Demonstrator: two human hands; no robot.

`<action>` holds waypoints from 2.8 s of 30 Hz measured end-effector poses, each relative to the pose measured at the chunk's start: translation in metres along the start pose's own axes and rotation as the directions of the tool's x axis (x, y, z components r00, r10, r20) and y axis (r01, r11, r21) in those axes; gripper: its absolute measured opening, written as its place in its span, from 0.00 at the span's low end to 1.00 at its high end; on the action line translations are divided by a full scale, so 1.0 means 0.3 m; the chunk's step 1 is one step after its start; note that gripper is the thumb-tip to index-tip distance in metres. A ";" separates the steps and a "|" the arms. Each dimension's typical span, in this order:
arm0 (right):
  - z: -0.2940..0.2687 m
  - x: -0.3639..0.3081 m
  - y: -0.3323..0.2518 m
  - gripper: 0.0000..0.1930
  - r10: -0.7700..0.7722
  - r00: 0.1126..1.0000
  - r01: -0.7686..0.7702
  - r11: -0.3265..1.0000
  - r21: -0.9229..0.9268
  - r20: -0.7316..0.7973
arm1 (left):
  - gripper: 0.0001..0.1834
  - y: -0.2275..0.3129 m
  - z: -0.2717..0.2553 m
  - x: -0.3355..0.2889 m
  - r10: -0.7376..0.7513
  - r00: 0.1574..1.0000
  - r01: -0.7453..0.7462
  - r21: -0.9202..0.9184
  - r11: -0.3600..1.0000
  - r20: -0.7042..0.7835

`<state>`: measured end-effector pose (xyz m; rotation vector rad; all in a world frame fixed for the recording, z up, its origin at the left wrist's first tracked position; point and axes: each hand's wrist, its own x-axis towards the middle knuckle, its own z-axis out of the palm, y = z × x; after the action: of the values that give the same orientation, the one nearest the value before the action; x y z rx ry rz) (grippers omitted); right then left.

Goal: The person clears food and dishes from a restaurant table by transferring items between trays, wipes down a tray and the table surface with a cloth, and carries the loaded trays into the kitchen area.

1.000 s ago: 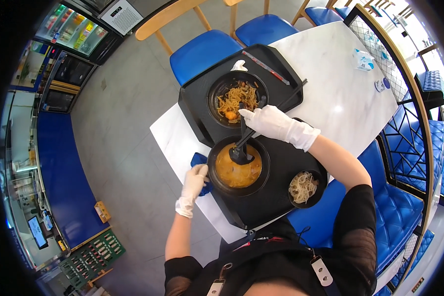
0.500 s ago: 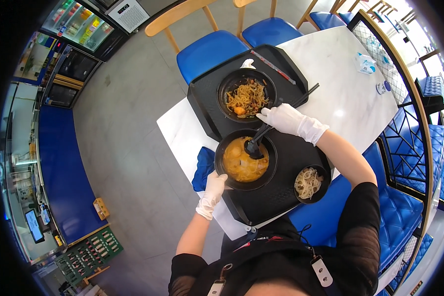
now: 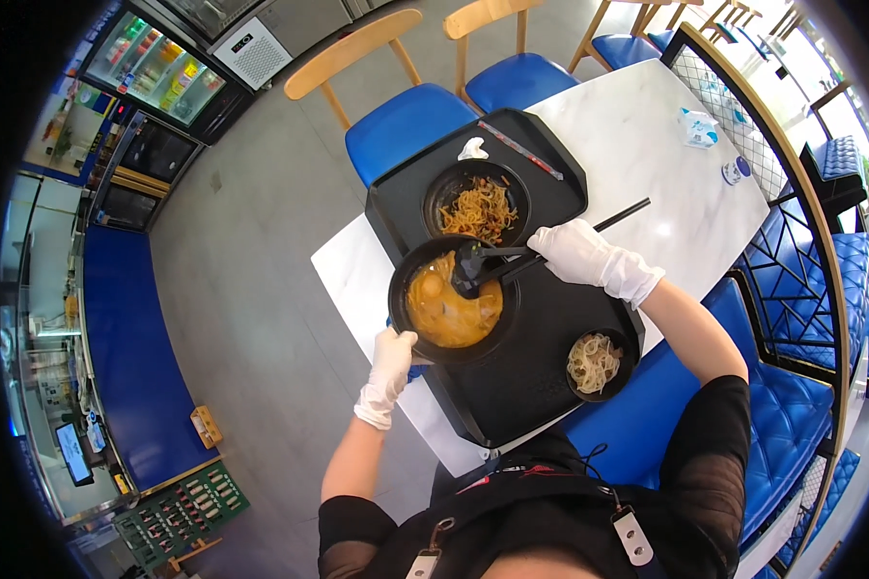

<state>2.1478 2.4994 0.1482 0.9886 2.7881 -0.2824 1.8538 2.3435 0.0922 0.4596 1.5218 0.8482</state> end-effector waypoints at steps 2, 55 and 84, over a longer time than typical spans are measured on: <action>-0.008 -0.023 -0.011 0.08 0.053 0.998 -0.052 0.996 0.066 -0.015 | 0.16 0.028 -0.009 0.024 0.047 0.999 -0.046 0.051 0.998 -0.014; 0.103 0.021 0.052 0.07 0.525 0.803 -0.393 0.822 0.412 -0.282 | 0.32 0.560 0.259 0.244 0.785 0.443 -0.247 0.901 -0.357 0.432; 0.036 0.143 -0.035 0.21 0.708 0.705 -0.473 0.416 0.777 0.050 | 0.17 0.178 -0.111 0.233 0.164 0.983 -0.181 -0.269 0.946 -0.084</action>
<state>2.1093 2.5147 0.1296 2.3105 2.2220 -1.3401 1.8007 2.4207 0.0830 0.3667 1.4044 1.2033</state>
